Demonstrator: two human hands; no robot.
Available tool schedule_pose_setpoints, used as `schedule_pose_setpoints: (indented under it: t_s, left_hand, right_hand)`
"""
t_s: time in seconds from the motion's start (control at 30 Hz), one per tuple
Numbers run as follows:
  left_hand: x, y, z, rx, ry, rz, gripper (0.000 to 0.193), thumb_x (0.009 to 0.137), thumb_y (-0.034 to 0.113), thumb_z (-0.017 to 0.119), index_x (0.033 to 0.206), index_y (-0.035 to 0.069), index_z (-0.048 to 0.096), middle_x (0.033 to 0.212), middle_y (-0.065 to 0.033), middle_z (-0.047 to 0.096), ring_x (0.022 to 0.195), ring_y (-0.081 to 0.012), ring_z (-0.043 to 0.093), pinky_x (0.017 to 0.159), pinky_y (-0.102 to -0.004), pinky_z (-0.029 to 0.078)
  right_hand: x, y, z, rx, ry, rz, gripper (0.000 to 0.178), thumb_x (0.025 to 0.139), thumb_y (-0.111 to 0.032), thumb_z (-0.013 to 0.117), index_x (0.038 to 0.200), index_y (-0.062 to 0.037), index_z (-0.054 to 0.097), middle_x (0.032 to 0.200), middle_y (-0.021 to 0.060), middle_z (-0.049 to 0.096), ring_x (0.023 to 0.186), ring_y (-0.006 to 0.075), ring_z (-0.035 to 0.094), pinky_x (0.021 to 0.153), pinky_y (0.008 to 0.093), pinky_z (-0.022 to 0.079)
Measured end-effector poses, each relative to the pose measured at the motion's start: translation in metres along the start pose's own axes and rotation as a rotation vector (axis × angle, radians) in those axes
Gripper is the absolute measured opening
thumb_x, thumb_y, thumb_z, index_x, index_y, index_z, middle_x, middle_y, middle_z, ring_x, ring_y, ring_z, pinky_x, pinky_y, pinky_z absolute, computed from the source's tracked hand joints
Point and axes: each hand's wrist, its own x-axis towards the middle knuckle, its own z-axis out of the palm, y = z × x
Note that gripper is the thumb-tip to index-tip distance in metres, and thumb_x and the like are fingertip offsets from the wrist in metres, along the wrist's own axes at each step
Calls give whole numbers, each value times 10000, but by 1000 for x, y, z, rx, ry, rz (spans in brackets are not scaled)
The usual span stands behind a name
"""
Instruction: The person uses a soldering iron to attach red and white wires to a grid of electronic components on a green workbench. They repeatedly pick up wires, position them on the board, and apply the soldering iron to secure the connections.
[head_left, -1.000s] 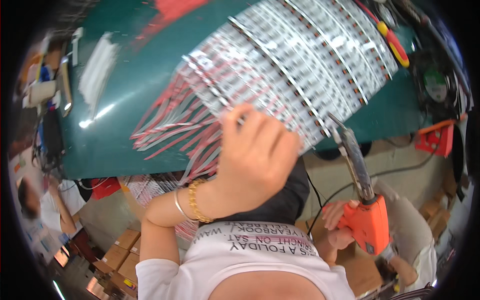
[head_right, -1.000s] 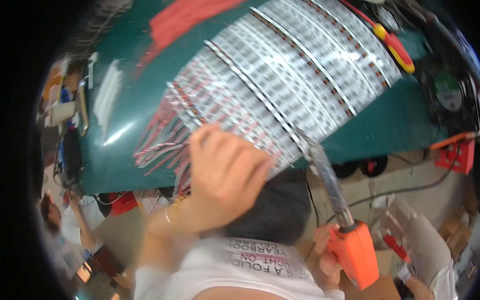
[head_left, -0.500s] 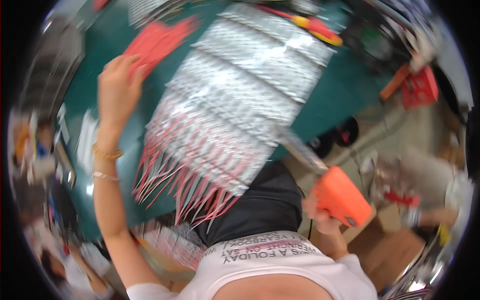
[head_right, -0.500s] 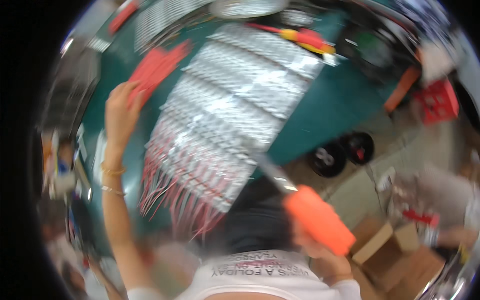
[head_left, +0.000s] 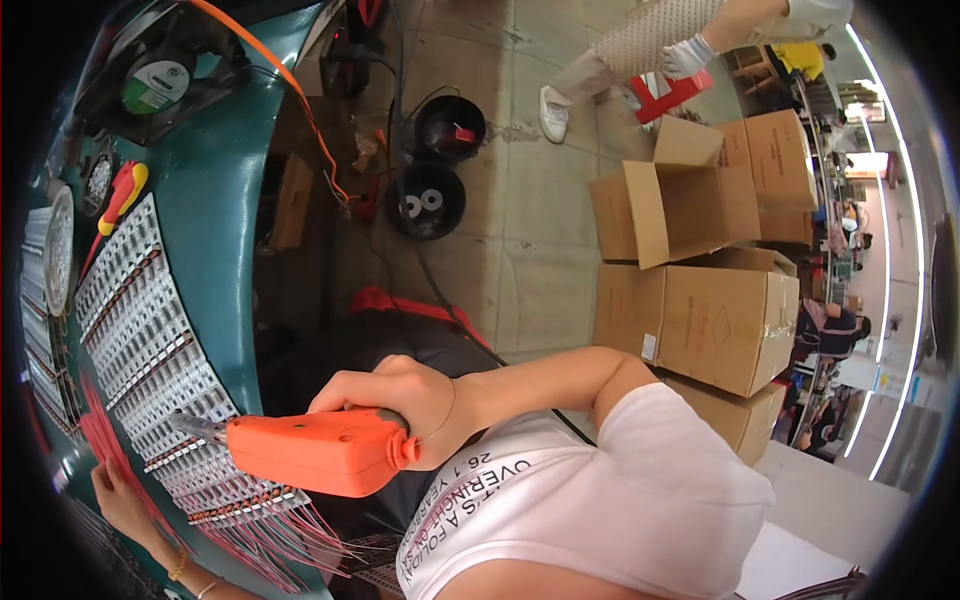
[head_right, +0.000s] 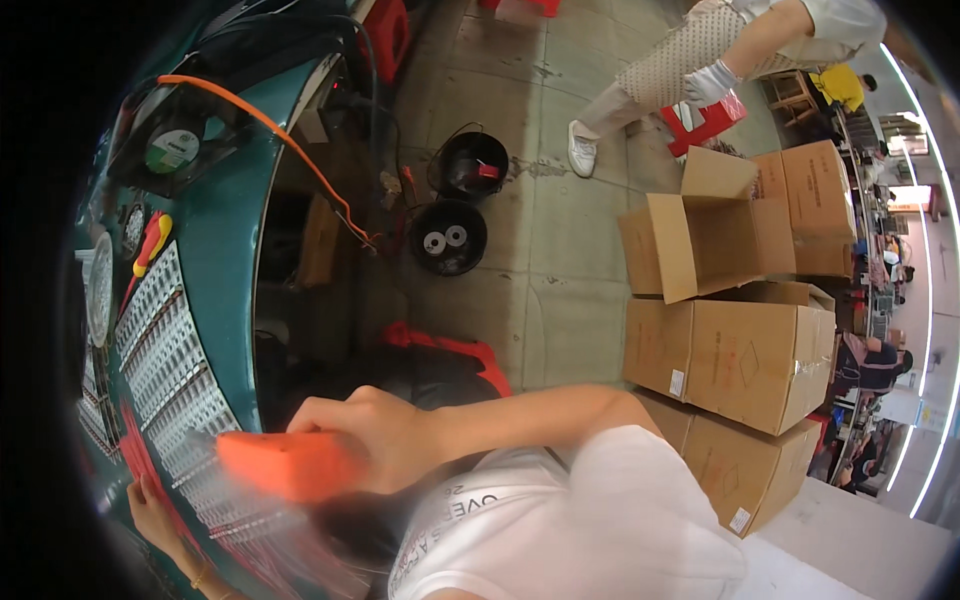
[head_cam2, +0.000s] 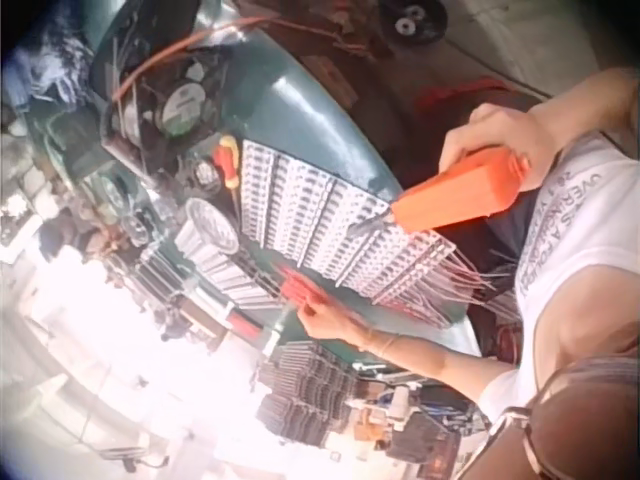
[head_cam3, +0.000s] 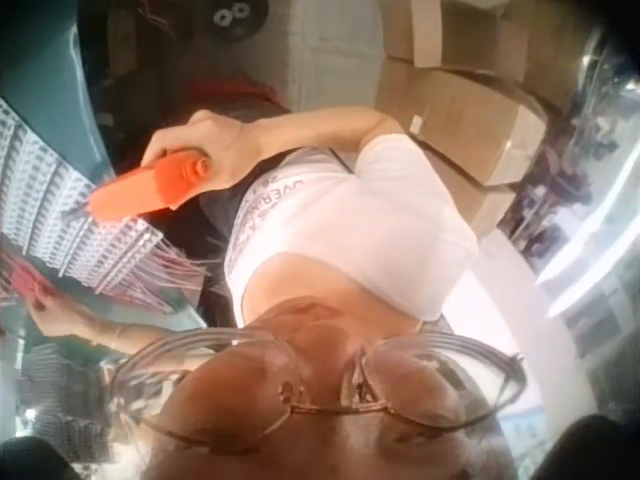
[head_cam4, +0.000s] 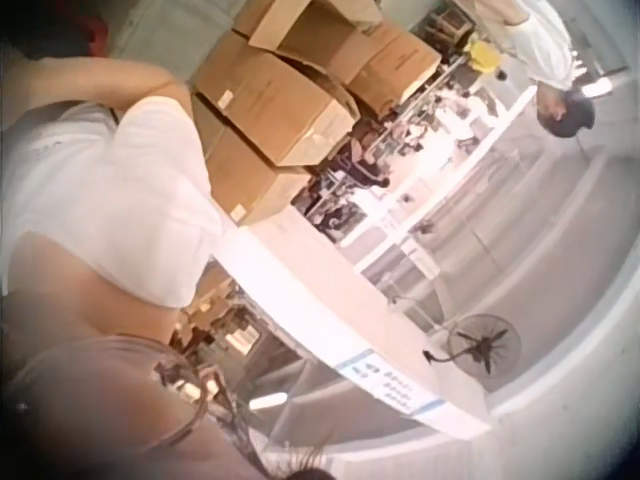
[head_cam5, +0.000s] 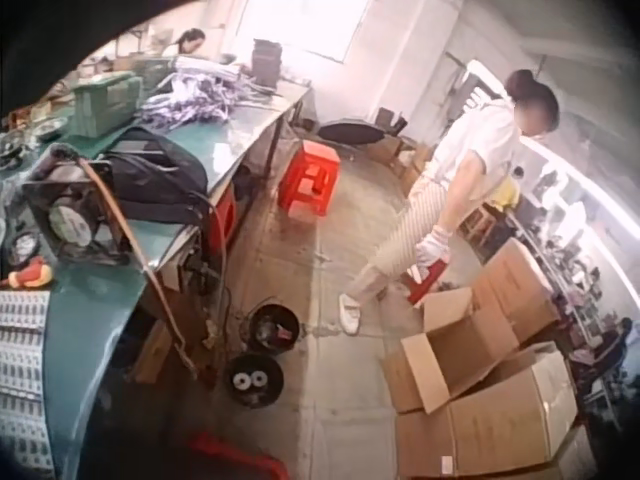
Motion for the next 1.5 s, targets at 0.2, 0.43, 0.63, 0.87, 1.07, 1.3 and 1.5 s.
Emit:
schedule_pose_setpoints:
  t_s: [0.2,0.43,0.63,0.87,1.07,1.3,1.5]
  left_hand:
    - [-3,-9,-14,-29,-9,14,301,996,256,503,1146,16,605,1065,-132,661,966,-222,627,862,-309,462]
    - [-15,11,-67,128,-97,404,280,910,241,589,1058,5,618,985,-140,661,889,-270,636,787,-357,486]
    - [-44,91,-86,383,-236,522,186,847,197,573,918,41,646,873,-132,663,800,-306,637,705,-403,491]
    - [-60,97,-87,324,-179,372,151,797,158,600,860,63,699,801,-166,673,717,-368,633,657,-439,496]
    - [-78,95,-77,191,-63,242,197,851,187,576,944,39,667,781,-121,636,675,-305,590,617,-386,467]
    - [-103,68,-69,24,117,40,259,915,222,548,1042,11,629,758,-69,592,627,-231,540,570,-323,434]
    - [-135,63,-76,192,579,-13,315,969,251,525,1127,-12,597,738,-24,554,586,-167,497,530,-269,405]
  right_hand:
    - [3,7,2,24,18,-16,490,678,-45,723,1133,-7,544,891,114,682,717,262,684,625,289,517]
    - [6,2,8,25,71,-60,411,741,-108,753,1083,-29,540,779,80,675,626,242,661,558,278,491]
    - [8,-3,16,91,96,-12,458,750,-223,810,1056,-33,528,770,69,664,618,221,650,560,273,486]
    - [5,2,21,64,127,-43,479,736,-208,820,1075,-36,529,811,71,673,655,229,667,584,281,498]
    - [-1,7,12,108,102,-6,487,736,-167,817,1110,-37,532,886,83,682,728,222,688,629,277,514]
    - [2,1,-8,3,29,125,516,728,-181,827,1133,-24,548,909,96,680,811,220,687,692,302,531]
    - [-12,3,-6,-71,4,271,587,829,-409,692,1208,-1,509,804,46,559,697,153,563,646,284,481]
